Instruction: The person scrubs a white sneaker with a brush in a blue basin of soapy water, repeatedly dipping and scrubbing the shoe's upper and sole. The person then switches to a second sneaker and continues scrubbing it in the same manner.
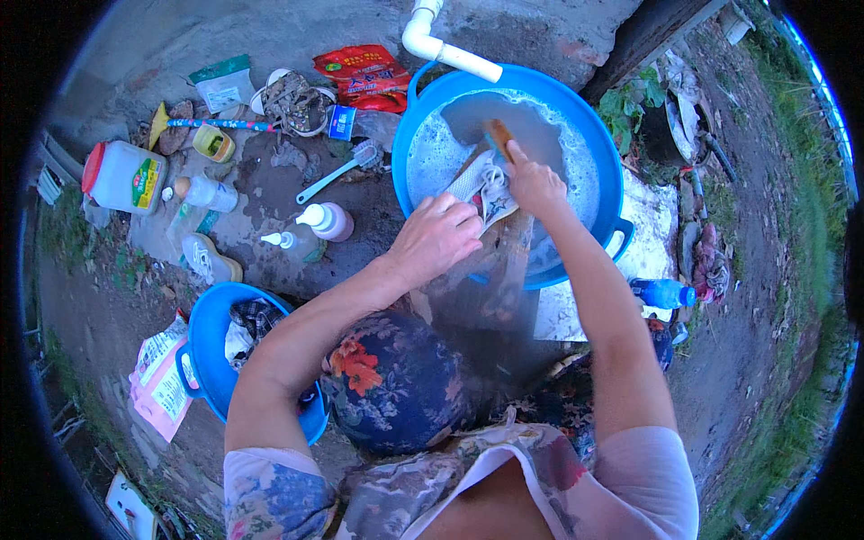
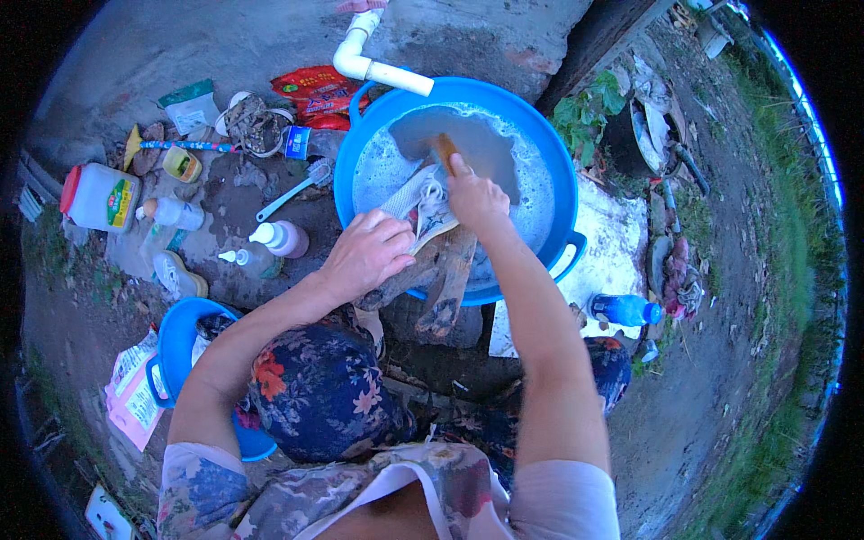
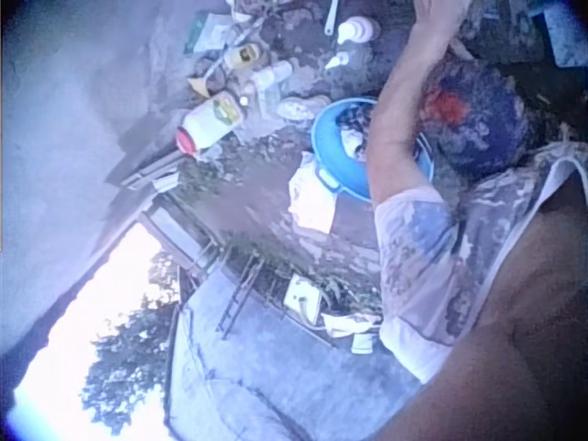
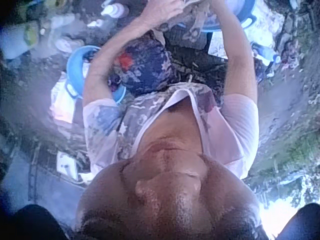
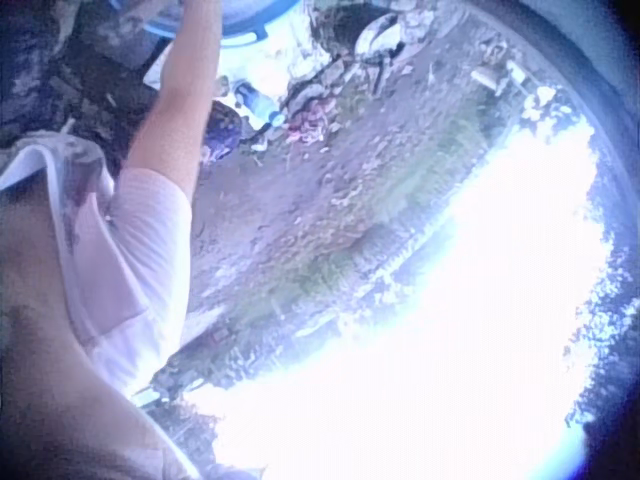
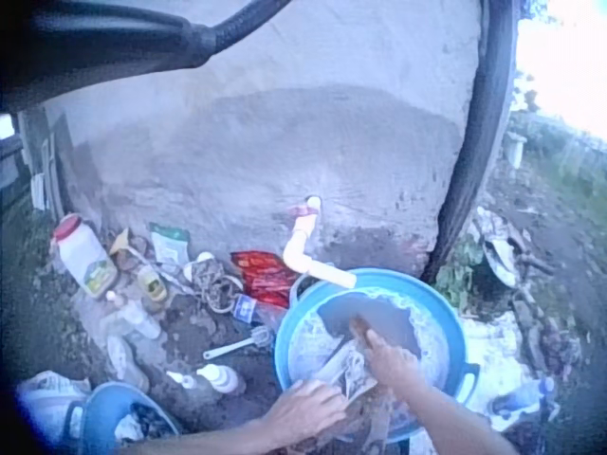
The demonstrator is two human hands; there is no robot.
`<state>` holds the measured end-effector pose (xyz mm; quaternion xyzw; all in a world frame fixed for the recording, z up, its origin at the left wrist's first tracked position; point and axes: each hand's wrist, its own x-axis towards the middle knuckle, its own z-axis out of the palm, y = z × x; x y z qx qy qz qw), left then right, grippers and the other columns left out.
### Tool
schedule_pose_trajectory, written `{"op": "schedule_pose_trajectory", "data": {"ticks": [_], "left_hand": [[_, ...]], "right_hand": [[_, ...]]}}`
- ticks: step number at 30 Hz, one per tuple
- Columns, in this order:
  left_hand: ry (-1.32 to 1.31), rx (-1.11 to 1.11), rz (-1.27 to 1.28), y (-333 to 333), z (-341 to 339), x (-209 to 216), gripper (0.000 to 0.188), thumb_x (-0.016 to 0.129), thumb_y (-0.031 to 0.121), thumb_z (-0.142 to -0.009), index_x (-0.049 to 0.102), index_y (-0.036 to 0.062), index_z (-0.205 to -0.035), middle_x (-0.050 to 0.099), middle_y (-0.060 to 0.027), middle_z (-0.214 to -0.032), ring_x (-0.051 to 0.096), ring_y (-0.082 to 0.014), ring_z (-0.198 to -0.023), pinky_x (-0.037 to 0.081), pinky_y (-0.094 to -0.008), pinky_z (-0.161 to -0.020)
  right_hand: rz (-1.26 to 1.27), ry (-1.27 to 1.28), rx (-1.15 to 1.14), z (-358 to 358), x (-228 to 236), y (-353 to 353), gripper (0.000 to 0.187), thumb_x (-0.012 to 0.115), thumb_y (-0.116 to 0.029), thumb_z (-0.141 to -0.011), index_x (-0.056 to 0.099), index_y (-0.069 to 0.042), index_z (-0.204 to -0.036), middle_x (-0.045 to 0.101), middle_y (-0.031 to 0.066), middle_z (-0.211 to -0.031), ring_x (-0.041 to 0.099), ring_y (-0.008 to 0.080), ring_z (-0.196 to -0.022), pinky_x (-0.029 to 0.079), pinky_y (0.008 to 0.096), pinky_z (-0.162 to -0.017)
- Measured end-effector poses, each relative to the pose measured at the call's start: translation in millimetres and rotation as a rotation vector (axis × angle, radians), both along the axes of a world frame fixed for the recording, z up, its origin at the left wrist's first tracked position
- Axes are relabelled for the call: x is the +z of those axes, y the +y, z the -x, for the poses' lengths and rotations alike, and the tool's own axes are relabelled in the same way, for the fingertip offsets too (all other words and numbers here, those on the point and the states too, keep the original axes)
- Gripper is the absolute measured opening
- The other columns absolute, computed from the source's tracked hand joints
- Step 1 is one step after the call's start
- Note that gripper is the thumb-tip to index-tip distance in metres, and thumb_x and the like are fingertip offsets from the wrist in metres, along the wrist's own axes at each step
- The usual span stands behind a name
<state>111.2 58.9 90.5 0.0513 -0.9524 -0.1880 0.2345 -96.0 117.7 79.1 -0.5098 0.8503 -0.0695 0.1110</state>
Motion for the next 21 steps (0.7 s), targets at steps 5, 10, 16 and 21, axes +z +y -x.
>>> {"op": "schedule_pose_trajectory", "data": {"ticks": [5, 10, 16, 21], "left_hand": [[-0.066, 0.060, 0.012, 0.1, -5.1, -0.3, 0.022, 0.067, 0.023, -0.074, 0.058, 0.0091, -0.088, 0.055, -0.0032, -0.097, 0.050, -0.0236, -0.094, 0.041, -0.0362, -0.078], [-0.092, 0.028, -0.022, -0.7, -5.1, 4.6, 0.026, 0.068, 0.021, -0.073, 0.059, 0.0063, -0.092, 0.057, -0.0047, -0.103, 0.051, -0.0247, -0.095, 0.041, -0.0370, -0.080], [-0.075, 0.092, -0.017, -2.5, -1.4, 4.4, 0.024, 0.068, 0.022, -0.074, 0.059, 0.0068, -0.090, 0.057, -0.0049, -0.100, 0.051, -0.0249, -0.092, 0.042, -0.0373, -0.078], [-0.084, 0.062, 0.021, -1.9, 9.9, 13.0, 0.025, 0.068, 0.022, -0.073, 0.059, 0.0065, -0.091, 0.057, -0.0051, -0.100, 0.052, -0.0255, -0.091, 0.042, -0.0374, -0.078]], "right_hand": [[-0.024, -0.097, 0.063, -47.4, 33.4, 36.1, 0.048, 0.043, -0.032, -0.092, 0.036, -0.025, -0.138, 0.063, 0.0264, -0.086, 0.061, 0.0446, -0.081, 0.048, 0.0519, -0.075], [-0.071, -0.127, -0.137, -5.2, 11.0, 20.2, 0.048, 0.041, -0.034, -0.092, 0.035, -0.023, -0.138, 0.063, 0.0257, -0.091, 0.062, 0.0431, -0.085, 0.048, 0.0513, -0.077], [0.038, -0.122, -0.018, -42.3, 13.6, 52.1, 0.048, 0.043, -0.032, -0.091, 0.036, -0.021, -0.137, 0.063, 0.0258, -0.074, 0.063, 0.0425, -0.070, 0.051, 0.0516, -0.066], [0.025, -0.090, -0.167, 4.8, -3.8, 42.5, 0.050, 0.043, -0.033, -0.091, 0.034, -0.021, -0.138, 0.064, 0.0242, -0.082, 0.064, 0.0406, -0.076, 0.050, 0.0514, -0.071]]}}
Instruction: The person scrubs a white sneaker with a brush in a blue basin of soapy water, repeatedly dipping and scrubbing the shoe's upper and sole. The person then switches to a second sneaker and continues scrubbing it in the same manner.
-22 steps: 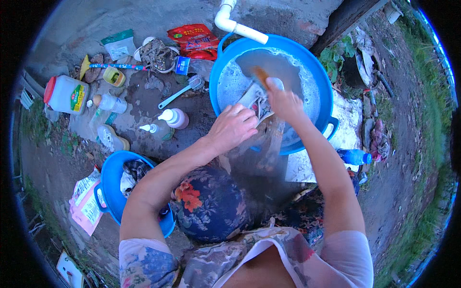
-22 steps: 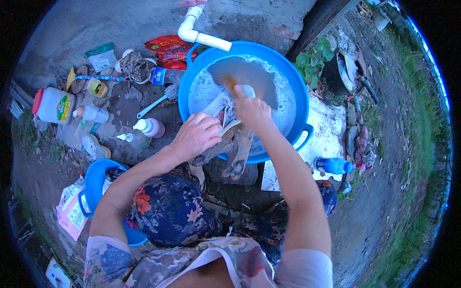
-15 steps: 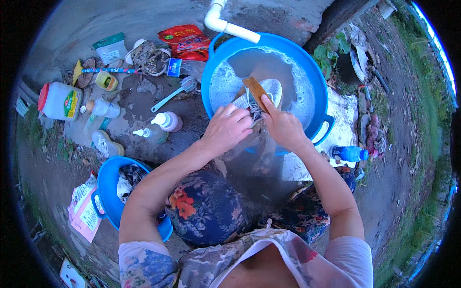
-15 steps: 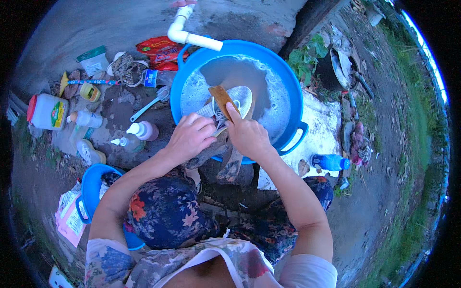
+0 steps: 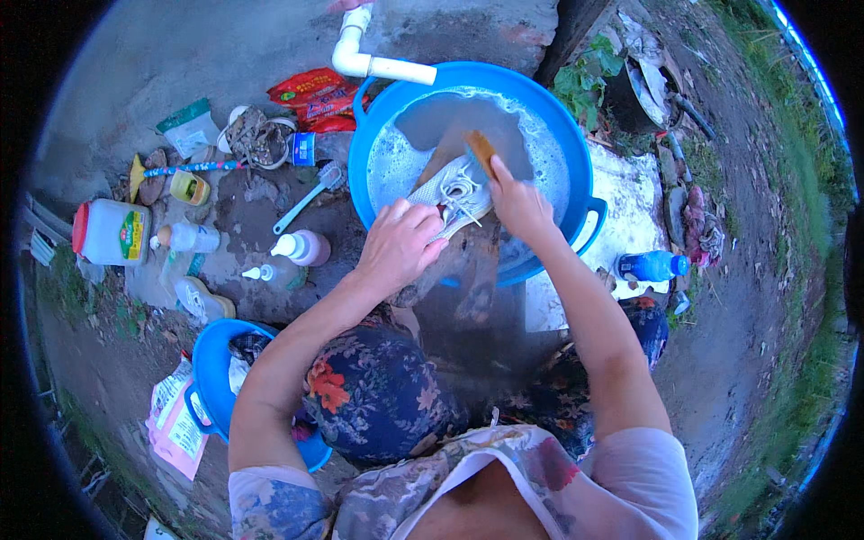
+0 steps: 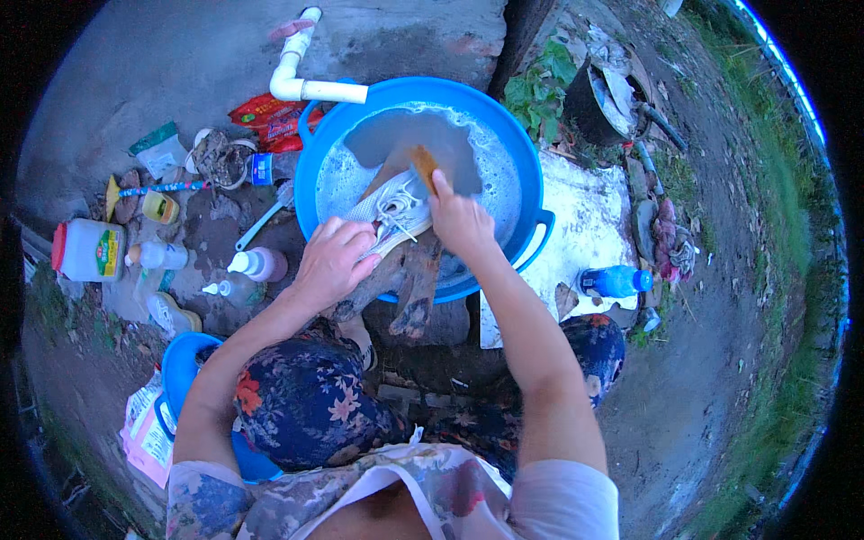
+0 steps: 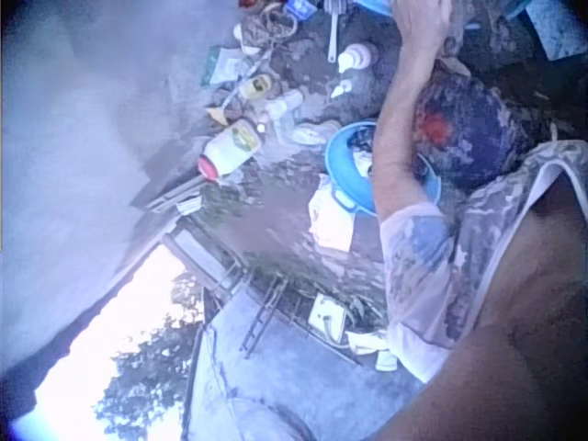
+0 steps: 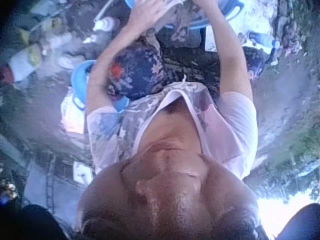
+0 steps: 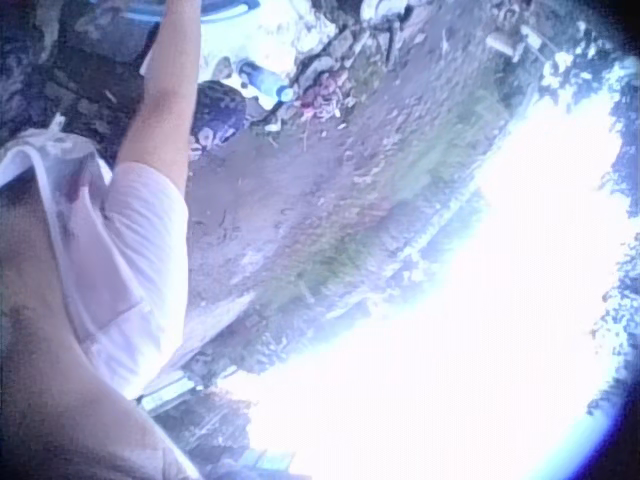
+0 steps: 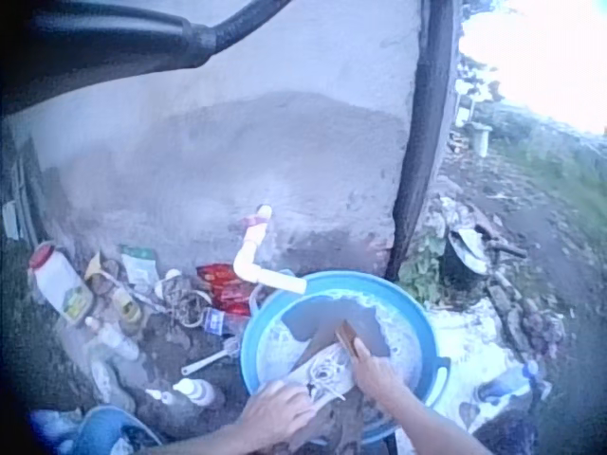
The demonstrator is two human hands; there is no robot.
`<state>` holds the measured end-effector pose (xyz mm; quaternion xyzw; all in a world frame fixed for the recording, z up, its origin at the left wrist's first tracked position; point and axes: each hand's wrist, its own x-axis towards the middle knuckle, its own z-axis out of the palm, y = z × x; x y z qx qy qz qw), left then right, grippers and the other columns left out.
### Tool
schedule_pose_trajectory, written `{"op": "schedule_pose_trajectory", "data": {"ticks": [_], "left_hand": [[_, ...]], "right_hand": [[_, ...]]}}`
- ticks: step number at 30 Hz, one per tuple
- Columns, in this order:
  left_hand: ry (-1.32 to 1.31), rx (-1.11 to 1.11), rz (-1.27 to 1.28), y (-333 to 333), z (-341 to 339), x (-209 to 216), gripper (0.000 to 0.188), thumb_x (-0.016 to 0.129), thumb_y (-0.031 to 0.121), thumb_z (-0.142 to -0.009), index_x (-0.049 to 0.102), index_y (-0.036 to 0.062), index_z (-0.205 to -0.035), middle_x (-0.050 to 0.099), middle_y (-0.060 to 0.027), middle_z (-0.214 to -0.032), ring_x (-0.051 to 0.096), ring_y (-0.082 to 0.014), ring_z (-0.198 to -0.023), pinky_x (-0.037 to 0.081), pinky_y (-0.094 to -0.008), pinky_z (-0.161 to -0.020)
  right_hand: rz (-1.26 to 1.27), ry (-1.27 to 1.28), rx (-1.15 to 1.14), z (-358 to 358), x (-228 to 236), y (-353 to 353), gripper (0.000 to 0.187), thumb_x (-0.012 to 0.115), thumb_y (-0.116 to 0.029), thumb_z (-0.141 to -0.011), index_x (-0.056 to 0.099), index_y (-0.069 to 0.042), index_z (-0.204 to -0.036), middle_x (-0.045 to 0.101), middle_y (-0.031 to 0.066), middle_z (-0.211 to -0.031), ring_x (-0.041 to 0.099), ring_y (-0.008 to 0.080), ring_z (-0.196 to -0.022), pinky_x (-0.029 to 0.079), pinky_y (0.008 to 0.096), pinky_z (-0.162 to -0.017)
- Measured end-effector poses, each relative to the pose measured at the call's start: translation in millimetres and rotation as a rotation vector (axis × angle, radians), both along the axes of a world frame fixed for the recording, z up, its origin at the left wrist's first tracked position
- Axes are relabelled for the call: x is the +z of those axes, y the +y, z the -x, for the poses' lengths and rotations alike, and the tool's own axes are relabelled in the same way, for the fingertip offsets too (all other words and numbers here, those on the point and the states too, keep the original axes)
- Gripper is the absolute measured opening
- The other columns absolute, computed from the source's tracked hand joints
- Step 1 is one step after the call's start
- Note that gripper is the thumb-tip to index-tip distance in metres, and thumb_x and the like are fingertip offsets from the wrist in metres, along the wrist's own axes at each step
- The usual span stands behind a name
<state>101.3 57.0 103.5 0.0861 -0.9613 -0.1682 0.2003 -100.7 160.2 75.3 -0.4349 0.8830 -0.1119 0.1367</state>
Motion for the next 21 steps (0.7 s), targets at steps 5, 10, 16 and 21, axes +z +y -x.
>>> {"op": "schedule_pose_trajectory", "data": {"ticks": [5, 10, 16, 21], "left_hand": [[-0.018, 0.027, -0.022, 3.0, -2.3, -6.4, 0.025, 0.068, 0.020, -0.073, 0.059, 0.0053, -0.092, 0.058, -0.0055, -0.103, 0.052, -0.0261, -0.091, 0.042, -0.0372, -0.078], [-0.051, 0.048, -0.001, 4.5, -13.4, -1.9, 0.026, 0.068, 0.021, -0.073, 0.059, 0.0054, -0.091, 0.057, -0.0056, -0.100, 0.052, -0.0264, -0.090, 0.043, -0.0385, -0.077], [-0.016, 0.016, -0.029, 5.9, 15.9, -3.1, 0.025, 0.067, 0.024, -0.075, 0.059, 0.0044, -0.089, 0.057, -0.0074, -0.094, 0.052, -0.0279, -0.086, 0.043, -0.0395, -0.074], [-0.064, 0.125, -0.020, 2.0, 0.6, -1.4, 0.025, 0.066, 0.026, -0.076, 0.059, 0.0046, -0.085, 0.056, -0.0084, -0.091, 0.052, -0.0284, -0.084, 0.043, -0.0399, -0.073]], "right_hand": [[0.056, -0.054, -0.016, -30.8, 4.1, 12.6, 0.050, 0.044, -0.035, -0.091, 0.033, -0.022, -0.138, 0.065, 0.0228, -0.080, 0.064, 0.0403, -0.074, 0.050, 0.0517, -0.068], [0.057, -0.107, 0.039, -33.1, 4.6, 25.2, 0.048, 0.043, -0.030, -0.092, 0.035, -0.018, -0.138, 0.062, 0.0265, -0.078, 0.061, 0.0451, -0.072, 0.048, 0.0541, -0.070], [0.115, -0.052, -0.151, 18.8, -18.8, 6.4, 0.047, 0.043, -0.031, -0.092, 0.037, -0.017, -0.137, 0.064, 0.0237, -0.084, 0.062, 0.0424, -0.078, 0.048, 0.0521, -0.073], [0.041, 0.040, 0.096, -54.5, 18.6, 38.4, 0.052, 0.048, -0.032, -0.089, 0.034, -0.020, -0.137, 0.064, 0.0220, -0.073, 0.064, 0.0389, -0.066, 0.052, 0.0511, -0.062]]}}
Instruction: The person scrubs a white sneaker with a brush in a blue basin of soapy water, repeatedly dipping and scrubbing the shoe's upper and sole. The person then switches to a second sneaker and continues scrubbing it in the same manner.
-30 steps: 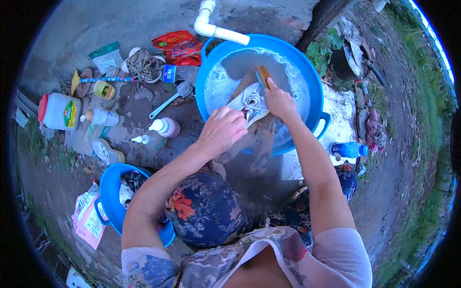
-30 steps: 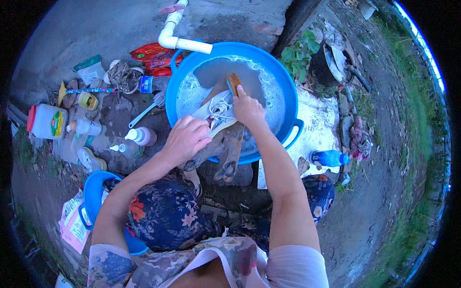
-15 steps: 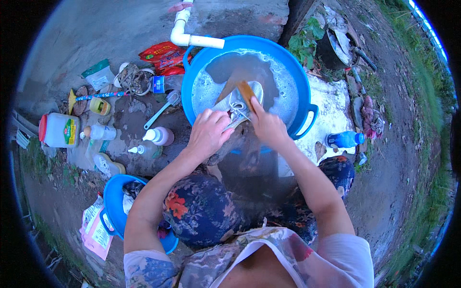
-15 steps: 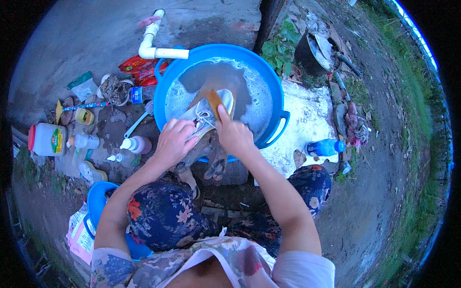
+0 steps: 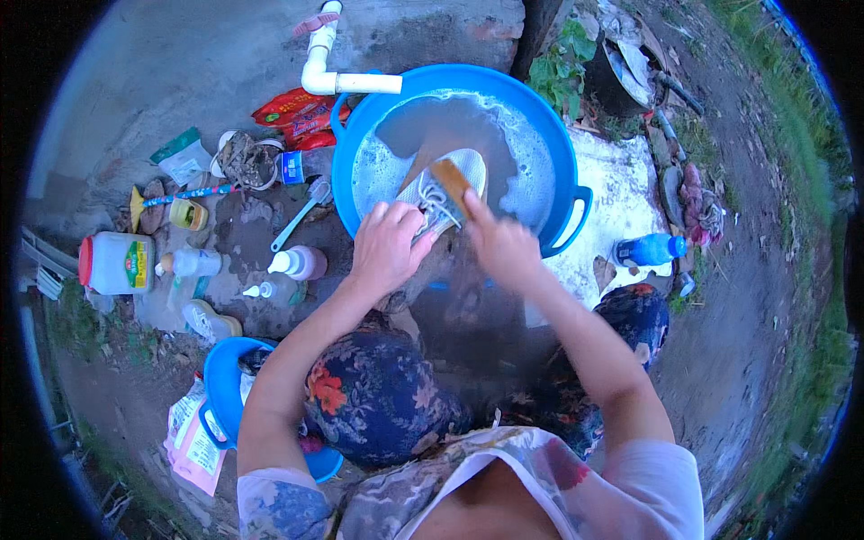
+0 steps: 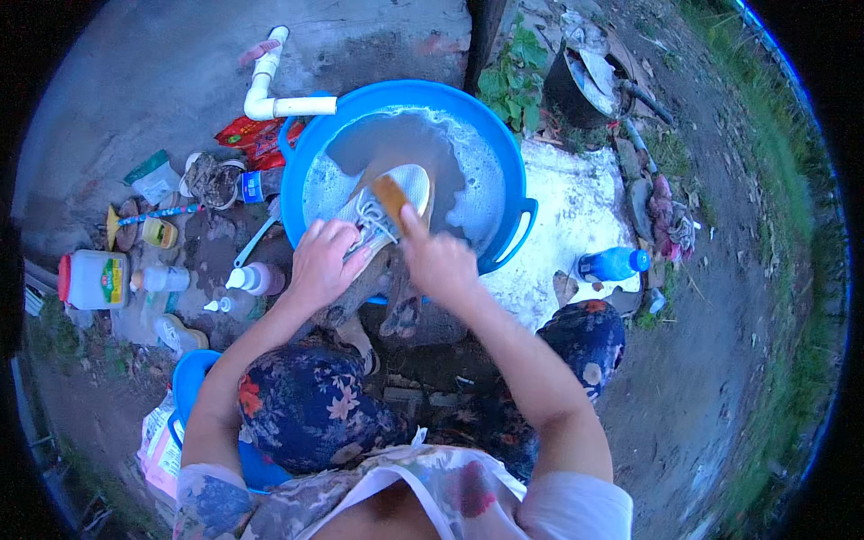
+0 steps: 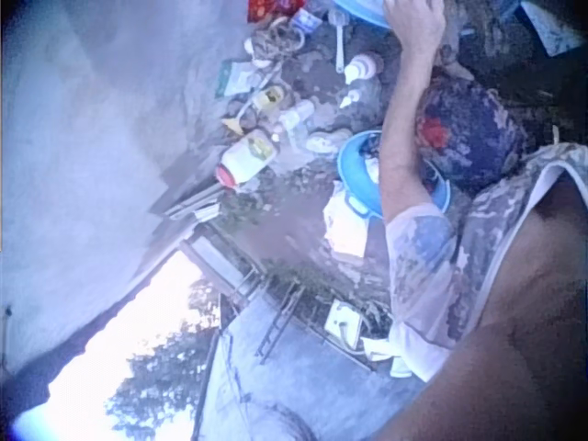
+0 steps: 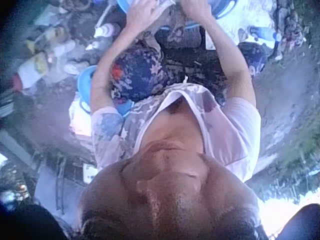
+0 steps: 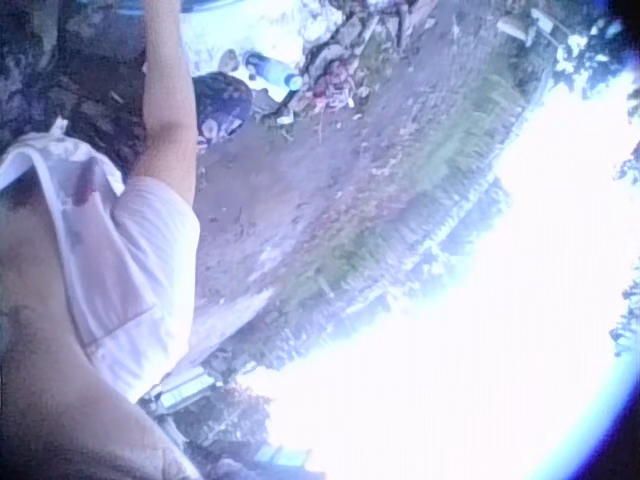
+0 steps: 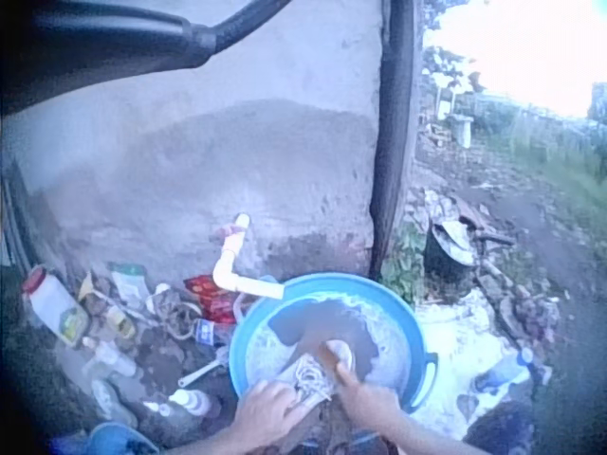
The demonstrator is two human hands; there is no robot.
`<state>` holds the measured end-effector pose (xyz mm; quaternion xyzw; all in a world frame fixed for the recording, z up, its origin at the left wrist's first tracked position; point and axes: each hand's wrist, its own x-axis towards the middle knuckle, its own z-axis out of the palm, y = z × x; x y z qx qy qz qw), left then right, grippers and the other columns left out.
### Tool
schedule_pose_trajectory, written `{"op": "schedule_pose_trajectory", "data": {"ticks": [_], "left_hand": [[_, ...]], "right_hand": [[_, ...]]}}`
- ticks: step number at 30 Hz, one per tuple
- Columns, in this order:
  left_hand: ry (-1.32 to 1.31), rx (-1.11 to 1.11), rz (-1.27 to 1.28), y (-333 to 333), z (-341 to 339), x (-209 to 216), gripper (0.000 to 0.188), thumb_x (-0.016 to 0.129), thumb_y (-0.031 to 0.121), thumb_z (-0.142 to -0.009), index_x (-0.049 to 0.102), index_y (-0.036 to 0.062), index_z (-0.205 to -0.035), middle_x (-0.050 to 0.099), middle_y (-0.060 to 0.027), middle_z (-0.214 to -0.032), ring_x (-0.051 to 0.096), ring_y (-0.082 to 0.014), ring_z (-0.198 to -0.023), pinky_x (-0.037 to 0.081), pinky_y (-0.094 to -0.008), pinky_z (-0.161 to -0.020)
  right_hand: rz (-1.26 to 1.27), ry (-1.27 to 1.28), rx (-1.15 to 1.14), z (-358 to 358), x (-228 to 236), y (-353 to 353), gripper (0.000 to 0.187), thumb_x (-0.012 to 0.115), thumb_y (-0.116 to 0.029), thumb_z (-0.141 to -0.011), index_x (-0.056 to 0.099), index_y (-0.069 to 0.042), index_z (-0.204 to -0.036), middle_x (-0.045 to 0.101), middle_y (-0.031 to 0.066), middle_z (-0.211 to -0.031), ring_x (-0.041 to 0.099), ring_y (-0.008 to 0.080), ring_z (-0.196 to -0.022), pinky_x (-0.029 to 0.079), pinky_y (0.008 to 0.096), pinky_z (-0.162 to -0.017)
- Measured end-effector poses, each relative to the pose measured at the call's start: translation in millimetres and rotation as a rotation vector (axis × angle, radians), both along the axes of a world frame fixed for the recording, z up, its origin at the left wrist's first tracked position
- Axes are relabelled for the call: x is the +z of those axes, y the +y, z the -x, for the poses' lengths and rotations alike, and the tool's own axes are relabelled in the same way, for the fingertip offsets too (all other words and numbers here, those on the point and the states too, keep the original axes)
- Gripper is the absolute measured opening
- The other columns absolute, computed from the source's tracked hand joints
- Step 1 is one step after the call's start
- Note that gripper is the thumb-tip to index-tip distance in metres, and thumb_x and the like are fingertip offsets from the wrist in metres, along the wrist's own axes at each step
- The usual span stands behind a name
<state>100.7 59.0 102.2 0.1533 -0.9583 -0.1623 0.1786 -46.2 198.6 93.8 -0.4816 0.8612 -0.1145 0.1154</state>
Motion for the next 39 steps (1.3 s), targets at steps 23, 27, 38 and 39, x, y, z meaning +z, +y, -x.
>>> {"op": "schedule_pose_trajectory", "data": {"ticks": [23, 27, 38, 39], "left_hand": [[0.009, 0.050, -0.077, -1.0, 15.2, -3.3, 0.019, 0.059, 0.020, -0.079, 0.063, 0.0017, -0.075, 0.059, -0.0100, -0.086, 0.053, -0.0289, -0.080, 0.044, -0.0392, -0.074], [0.021, 0.039, -0.138, 2.8, 22.9, -8.5, 0.015, 0.058, 0.017, -0.079, 0.062, 0.0019, -0.077, 0.059, -0.0114, -0.086, 0.054, -0.0302, -0.081, 0.044, -0.0399, -0.073], [-0.011, 0.183, -0.379, -14.4, 44.3, -6.6, 0.021, 0.052, 0.020, -0.088, 0.056, 0.0005, -0.083, 0.059, -0.0174, -0.078, 0.057, -0.0338, -0.074, 0.043, -0.0409, -0.066], [-0.023, 0.228, -0.444, -17.9, 40.8, -6.7, 0.024, 0.051, 0.022, -0.089, 0.056, 0.0002, -0.083, 0.059, -0.0197, -0.080, 0.057, -0.0363, -0.076, 0.044, -0.0431, -0.067]], "right_hand": [[0.041, -0.123, -0.111, 37.5, -19.4, -26.2, 0.046, 0.044, -0.032, -0.092, 0.036, -0.023, -0.137, 0.064, 0.0227, -0.079, 0.062, 0.0437, -0.073, 0.049, 0.0522, -0.069], [0.033, -0.087, -0.218, 56.9, -21.6, -51.4, 0.045, 0.041, -0.033, -0.093, 0.036, -0.021, -0.136, 0.064, 0.0241, -0.084, 0.061, 0.0449, -0.079, 0.047, 0.0535, -0.073], [0.265, -0.086, -0.171, 85.7, -43.6, -55.8, 0.047, 0.043, -0.031, -0.092, 0.038, -0.014, -0.136, 0.063, 0.0275, -0.087, 0.063, 0.0428, -0.076, 0.051, 0.0508, -0.070], [0.304, -0.225, -0.194, 72.6, -26.6, -53.4, 0.047, 0.042, -0.030, -0.092, 0.039, -0.014, -0.136, 0.062, 0.0275, -0.091, 0.062, 0.0420, -0.082, 0.049, 0.0483, -0.075]]}}
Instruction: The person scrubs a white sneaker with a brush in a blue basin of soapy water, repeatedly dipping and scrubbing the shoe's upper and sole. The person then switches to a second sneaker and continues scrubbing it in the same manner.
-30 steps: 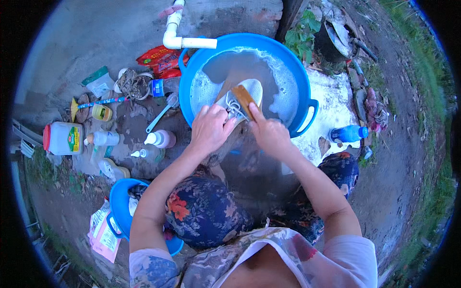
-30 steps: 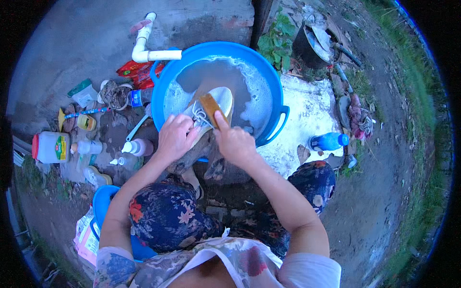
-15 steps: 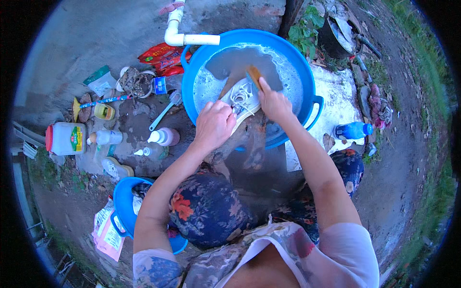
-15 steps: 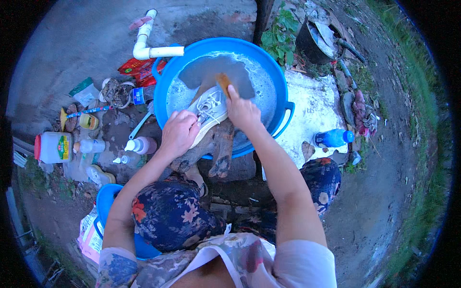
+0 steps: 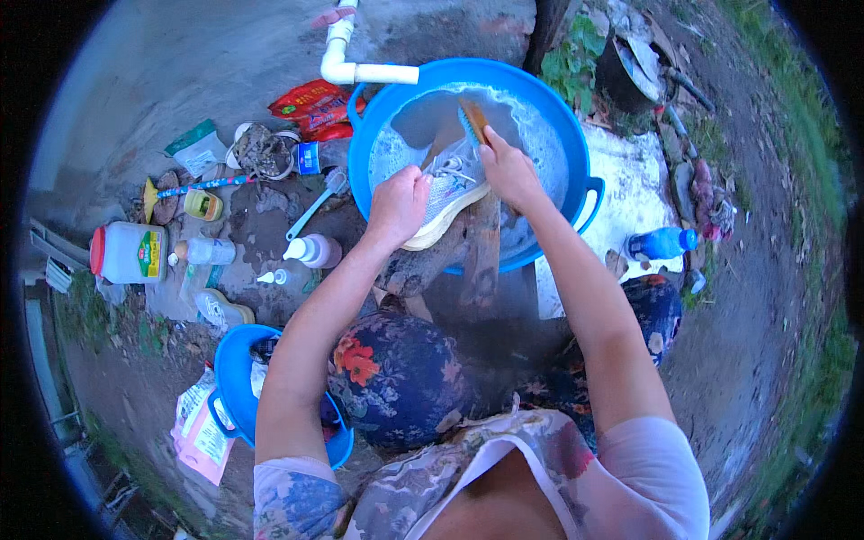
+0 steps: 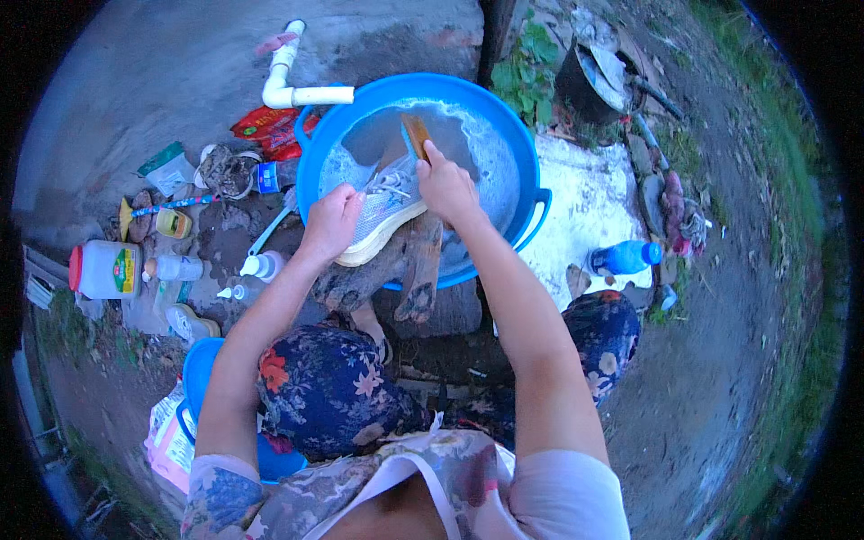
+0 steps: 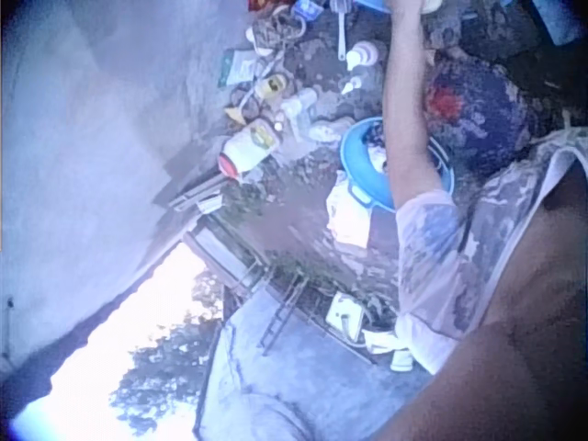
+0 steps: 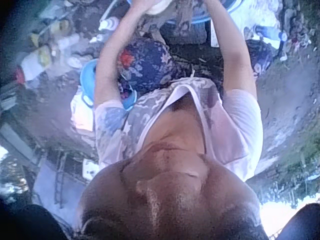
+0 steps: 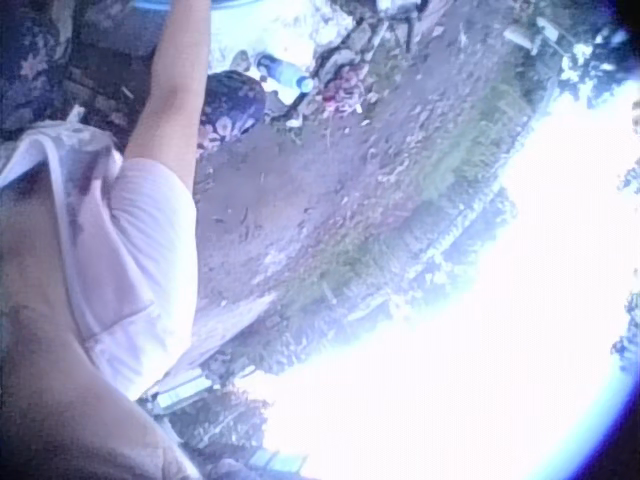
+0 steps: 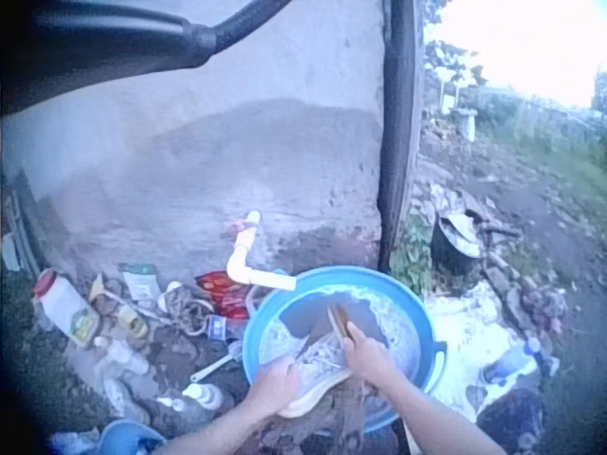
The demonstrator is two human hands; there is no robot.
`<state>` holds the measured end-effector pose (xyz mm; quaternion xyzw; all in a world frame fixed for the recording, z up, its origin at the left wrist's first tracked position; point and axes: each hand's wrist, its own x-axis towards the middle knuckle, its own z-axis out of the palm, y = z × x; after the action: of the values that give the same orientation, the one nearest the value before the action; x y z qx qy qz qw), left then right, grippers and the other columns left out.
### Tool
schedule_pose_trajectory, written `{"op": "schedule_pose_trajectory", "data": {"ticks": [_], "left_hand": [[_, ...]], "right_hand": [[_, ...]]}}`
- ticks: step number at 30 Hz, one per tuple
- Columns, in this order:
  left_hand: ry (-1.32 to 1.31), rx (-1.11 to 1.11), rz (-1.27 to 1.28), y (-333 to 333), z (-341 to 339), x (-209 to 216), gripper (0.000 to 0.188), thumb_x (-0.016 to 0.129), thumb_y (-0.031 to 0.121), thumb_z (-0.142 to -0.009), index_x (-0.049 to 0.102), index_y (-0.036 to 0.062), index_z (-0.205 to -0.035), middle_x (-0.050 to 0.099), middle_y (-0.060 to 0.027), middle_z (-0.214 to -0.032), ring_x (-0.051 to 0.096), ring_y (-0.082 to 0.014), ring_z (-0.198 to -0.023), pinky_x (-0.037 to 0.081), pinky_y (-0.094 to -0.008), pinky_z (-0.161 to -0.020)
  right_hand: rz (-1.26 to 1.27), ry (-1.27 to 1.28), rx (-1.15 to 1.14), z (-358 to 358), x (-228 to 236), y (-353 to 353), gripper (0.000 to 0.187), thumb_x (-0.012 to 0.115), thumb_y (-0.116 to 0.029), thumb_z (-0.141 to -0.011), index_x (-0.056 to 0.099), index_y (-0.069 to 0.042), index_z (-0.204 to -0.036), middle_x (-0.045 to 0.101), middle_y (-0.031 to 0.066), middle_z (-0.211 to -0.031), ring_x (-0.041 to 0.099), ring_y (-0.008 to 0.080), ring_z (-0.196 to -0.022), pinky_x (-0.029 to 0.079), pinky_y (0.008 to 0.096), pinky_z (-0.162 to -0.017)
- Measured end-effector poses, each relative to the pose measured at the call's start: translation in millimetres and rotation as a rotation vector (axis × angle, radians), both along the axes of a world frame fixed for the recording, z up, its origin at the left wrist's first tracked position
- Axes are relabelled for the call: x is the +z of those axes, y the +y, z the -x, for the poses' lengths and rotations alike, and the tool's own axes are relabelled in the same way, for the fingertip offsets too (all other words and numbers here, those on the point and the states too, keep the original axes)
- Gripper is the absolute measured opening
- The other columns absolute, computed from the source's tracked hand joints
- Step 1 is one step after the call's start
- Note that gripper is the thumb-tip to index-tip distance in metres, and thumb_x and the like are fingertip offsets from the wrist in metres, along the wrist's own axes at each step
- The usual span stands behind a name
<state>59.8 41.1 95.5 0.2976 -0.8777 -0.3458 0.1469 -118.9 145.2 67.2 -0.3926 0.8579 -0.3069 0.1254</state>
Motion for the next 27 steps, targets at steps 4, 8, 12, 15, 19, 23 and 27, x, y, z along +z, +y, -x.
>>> {"op": "schedule_pose_trajectory", "data": {"ticks": [4, 8, 12, 15, 19, 23, 27], "left_hand": [[0.093, 0.235, -0.321, -7.9, -2.7, -1.5, 0.030, 0.047, 0.028, -0.091, 0.056, -0.0008, -0.089, 0.060, -0.0234, -0.087, 0.059, -0.0370, -0.081, 0.044, -0.0442, -0.070], [0.130, 0.191, -0.608, 17.7, 20.2, -8.1, 0.030, 0.044, 0.024, -0.095, 0.057, -0.0028, -0.099, 0.060, -0.0108, -0.094, 0.055, -0.0163, -0.088, 0.044, -0.0327, -0.078], [0.138, 0.043, -0.230, 21.4, 31.3, -21.1, 0.030, 0.048, 0.028, -0.092, 0.056, -0.0009, -0.092, 0.060, -0.0205, -0.085, 0.058, -0.0313, -0.080, 0.043, -0.0395, -0.069], [0.086, -0.081, -0.056, 19.0, 18.2, -4.4, 0.031, 0.053, 0.031, -0.089, 0.056, -0.0003, -0.091, 0.060, -0.0210, -0.082, 0.058, -0.0327, -0.073, 0.043, -0.0392, -0.064], [0.155, 0.028, -0.307, 13.5, 14.7, -23.4, 0.024, 0.061, 0.023, -0.086, 0.058, -0.0006, -0.086, 0.063, -0.0114, -0.081, 0.060, -0.0205, -0.068, 0.047, -0.0325, -0.062], [0.456, 0.133, -0.830, 24.4, 18.0, -24.9, 0.017, 0.061, 0.015, -0.085, 0.060, -0.0015, -0.088, 0.062, -0.0056, -0.082, 0.057, -0.0087, -0.071, 0.047, -0.0265, -0.062], [0.348, 0.084, -0.549, 19.4, 13.3, -22.4, 0.021, 0.058, 0.021, -0.087, 0.058, 0.0001, -0.088, 0.061, -0.0070, -0.078, 0.056, -0.0114, -0.069, 0.046, -0.0291, -0.063]], "right_hand": [[0.291, -0.090, 0.113, -87.5, 53.8, 51.3, 0.046, 0.041, -0.028, -0.093, 0.039, -0.013, -0.137, 0.062, 0.0268, -0.097, 0.060, 0.0398, -0.096, 0.046, 0.0417, -0.084], [-0.187, -0.073, -0.078, -62.4, 49.3, 28.8, 0.047, 0.043, -0.032, -0.093, 0.040, -0.015, -0.137, 0.063, 0.0250, -0.095, 0.061, 0.0405, -0.093, 0.047, 0.0434, -0.082], [-0.075, -0.201, -0.051, -33.6, 27.8, 45.3, 0.049, 0.043, -0.032, -0.092, 0.036, -0.016, -0.138, 0.063, 0.0230, -0.095, 0.064, 0.0348, -0.081, 0.049, 0.0398, -0.079], [0.008, -0.678, -0.167, -64.8, 64.3, 87.8, 0.049, 0.041, -0.030, -0.093, 0.035, -0.012, -0.139, 0.061, 0.0250, -0.104, 0.058, 0.0367, -0.098, 0.044, 0.0406, -0.087], [0.108, -0.479, 0.005, -104.0, 33.0, 123.9, 0.051, 0.039, -0.031, -0.094, 0.032, -0.008, -0.140, 0.057, 0.0287, -0.111, 0.056, 0.0372, -0.108, 0.042, 0.0413, -0.092], [0.125, -0.445, -0.113, -98.7, 21.3, 88.9, 0.048, 0.041, -0.026, -0.094, 0.034, -0.010, -0.140, 0.062, 0.0185, -0.100, 0.062, 0.0266, -0.087, 0.048, 0.0357, -0.079], [0.156, -0.748, -0.103, -92.6, 45.9, 84.9, 0.053, 0.042, -0.032, -0.093, 0.032, -0.010, -0.141, 0.060, 0.0182, -0.085, 0.058, 0.0205, -0.061, 0.049, 0.0340, -0.057]]}}
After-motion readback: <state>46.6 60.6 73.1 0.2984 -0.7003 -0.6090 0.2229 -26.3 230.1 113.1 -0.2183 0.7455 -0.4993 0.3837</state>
